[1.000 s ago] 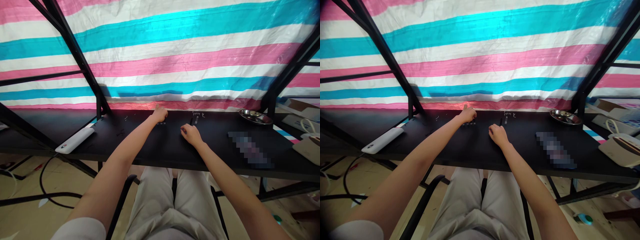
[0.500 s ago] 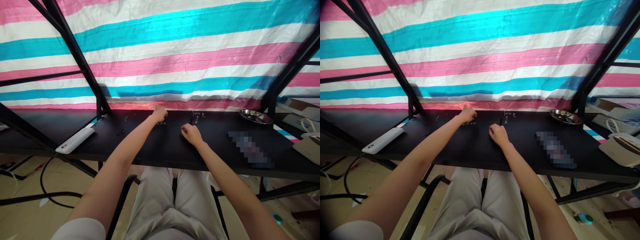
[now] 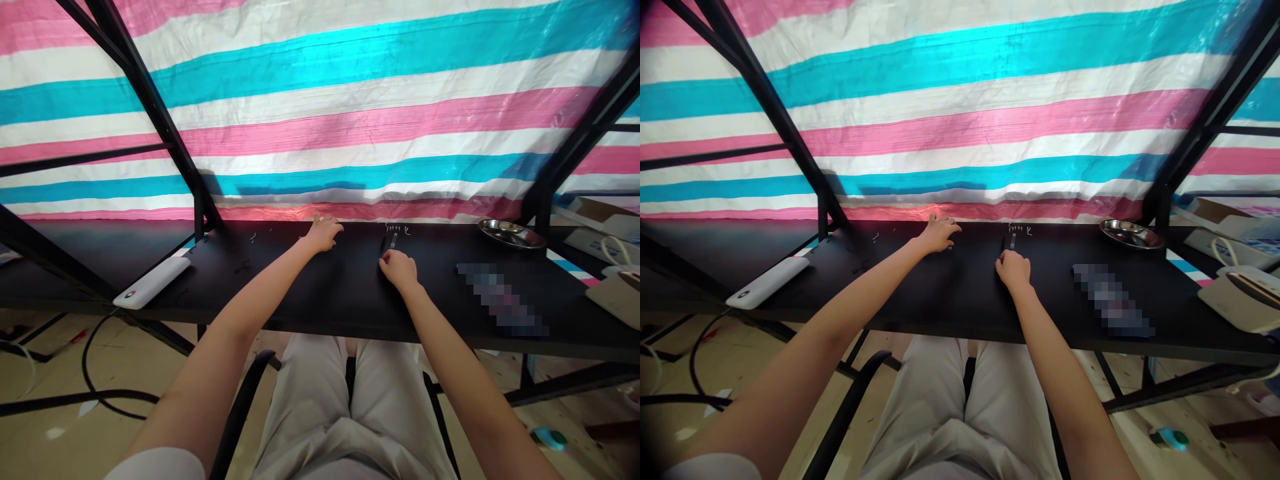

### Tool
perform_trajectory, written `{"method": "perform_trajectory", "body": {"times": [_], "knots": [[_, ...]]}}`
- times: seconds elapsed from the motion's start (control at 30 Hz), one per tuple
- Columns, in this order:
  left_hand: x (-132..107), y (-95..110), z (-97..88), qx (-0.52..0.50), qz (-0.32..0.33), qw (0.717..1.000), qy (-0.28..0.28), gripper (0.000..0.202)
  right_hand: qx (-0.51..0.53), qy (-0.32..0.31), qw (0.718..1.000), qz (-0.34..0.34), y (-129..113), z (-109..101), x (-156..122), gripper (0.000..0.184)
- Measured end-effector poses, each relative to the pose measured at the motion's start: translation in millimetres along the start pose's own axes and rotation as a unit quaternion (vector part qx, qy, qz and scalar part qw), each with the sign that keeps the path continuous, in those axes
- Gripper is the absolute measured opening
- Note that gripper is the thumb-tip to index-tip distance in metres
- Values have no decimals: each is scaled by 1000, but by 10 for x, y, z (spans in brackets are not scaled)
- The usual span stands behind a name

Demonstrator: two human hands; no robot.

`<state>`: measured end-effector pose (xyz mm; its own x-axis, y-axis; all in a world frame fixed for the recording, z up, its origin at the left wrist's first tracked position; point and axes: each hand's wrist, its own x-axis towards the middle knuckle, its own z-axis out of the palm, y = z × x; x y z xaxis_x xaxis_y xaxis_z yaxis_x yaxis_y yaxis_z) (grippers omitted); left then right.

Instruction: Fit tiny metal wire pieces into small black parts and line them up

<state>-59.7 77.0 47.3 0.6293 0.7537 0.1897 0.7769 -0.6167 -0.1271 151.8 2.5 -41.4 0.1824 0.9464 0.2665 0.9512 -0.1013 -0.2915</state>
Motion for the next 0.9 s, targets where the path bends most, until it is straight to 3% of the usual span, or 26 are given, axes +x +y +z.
{"method": "perform_trajectory", "body": {"times": [0.2,0.37,0.57,0.9], "knots": [[-282,425,167,-109,-6,985,132,27,14,0,996,85,94,34,89,34],[-427,685,484,-172,-18,969,178,23,29,-6,992,123,114,67,222,50],[-506,685,587,-207,-59,957,193,22,48,-33,986,155,108,76,432,57],[-532,650,601,-232,-80,947,206,21,58,-13,986,155,60,158,585,45]]}}
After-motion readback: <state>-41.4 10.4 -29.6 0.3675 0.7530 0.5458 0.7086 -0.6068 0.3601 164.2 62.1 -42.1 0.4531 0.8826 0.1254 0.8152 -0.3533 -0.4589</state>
